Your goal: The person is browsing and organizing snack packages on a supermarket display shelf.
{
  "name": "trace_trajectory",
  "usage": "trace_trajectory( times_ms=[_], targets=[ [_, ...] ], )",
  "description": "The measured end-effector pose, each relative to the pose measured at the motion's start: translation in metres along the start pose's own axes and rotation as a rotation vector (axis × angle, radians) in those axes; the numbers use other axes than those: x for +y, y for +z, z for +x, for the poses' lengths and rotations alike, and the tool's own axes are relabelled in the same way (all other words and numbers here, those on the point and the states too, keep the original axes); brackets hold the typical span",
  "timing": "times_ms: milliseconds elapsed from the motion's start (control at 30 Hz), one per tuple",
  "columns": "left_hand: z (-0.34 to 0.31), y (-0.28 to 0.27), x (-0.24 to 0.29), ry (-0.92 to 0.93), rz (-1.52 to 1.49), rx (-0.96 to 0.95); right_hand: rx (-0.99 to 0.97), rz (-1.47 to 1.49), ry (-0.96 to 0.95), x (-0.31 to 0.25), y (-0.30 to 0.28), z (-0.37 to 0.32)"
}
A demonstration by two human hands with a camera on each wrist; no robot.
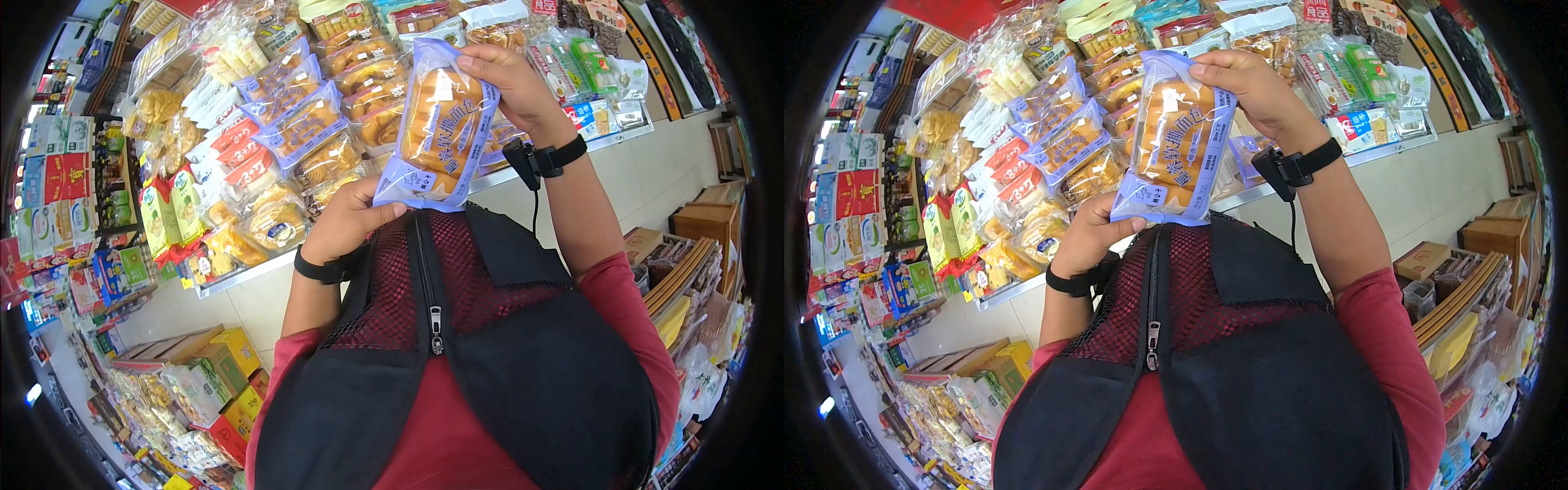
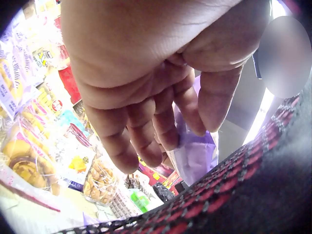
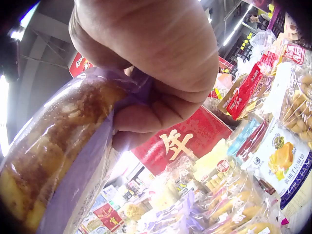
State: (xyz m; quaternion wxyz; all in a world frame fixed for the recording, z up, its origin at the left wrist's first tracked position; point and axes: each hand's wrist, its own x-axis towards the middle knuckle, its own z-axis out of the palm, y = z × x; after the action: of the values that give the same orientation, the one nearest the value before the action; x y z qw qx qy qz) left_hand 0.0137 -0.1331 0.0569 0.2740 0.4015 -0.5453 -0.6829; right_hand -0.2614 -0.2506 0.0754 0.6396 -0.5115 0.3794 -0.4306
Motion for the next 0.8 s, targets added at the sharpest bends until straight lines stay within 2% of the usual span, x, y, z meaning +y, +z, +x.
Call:
trace_trajectory(
  times_ms=[800],
  targets=[
    [-0.0004, 0.0019, 0.0021, 0.025, -0.001, 0.0, -0.011, 0.025, -0.006, 0.0001, -0.0015, 0.0006]
  ],
)
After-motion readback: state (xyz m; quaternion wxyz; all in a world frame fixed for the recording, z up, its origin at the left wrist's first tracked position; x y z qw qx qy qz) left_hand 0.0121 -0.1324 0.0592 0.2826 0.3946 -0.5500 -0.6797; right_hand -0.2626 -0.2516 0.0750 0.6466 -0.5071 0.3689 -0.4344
